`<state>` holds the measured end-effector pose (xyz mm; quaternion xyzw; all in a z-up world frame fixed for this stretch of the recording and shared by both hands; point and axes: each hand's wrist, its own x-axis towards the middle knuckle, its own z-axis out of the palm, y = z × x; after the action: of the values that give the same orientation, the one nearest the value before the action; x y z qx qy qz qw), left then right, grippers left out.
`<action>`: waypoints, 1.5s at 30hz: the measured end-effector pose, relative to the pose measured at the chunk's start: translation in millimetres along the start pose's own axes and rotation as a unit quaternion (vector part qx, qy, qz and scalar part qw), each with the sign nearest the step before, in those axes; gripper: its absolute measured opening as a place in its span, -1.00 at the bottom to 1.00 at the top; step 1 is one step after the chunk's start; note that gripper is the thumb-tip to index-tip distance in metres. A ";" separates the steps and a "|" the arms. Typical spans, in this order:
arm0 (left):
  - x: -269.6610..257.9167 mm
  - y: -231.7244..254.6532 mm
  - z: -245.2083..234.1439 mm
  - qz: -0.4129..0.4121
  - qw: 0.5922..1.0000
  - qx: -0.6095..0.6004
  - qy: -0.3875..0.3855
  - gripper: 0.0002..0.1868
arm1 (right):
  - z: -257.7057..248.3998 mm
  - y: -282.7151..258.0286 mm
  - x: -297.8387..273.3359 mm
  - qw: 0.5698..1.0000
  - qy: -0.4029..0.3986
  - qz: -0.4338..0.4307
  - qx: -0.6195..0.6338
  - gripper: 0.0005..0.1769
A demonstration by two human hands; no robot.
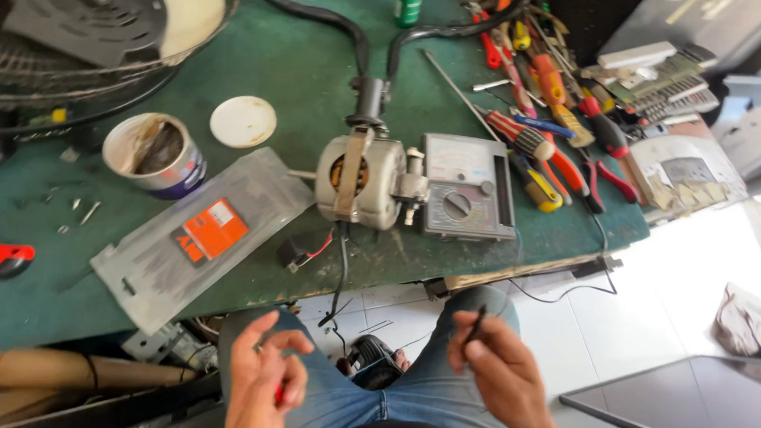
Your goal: The person works on a disassembled electric motor placed on a cluttered workbench. They use a multimeter to test electrical connections on the motor's wiring and then use a soldering iron to work on the wires.
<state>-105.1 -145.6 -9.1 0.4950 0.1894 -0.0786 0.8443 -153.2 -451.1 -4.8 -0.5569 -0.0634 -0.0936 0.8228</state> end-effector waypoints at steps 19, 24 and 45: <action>-22.3 -36.8 34.1 0.117 0.937 0.313 -0.106 -0.76 | 30.6 4.0 -5.8 0.903 -0.206 -0.056 -0.372 -0.63; -24.2 -34.2 34.4 0.214 0.895 0.388 -0.057 -0.74 | 25.4 15.6 -10.9 0.905 -0.202 -0.045 -0.371 -0.58; -29.1 -32.2 37.9 0.318 0.848 0.420 -0.054 -0.75 | 27.8 3.7 2.3 0.919 -0.089 -0.067 -0.379 -0.75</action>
<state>-133.0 -196.1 -6.9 0.8304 -0.0759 0.0956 0.5436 -150.1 -424.1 2.7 -0.8276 -0.1335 -0.1154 0.5329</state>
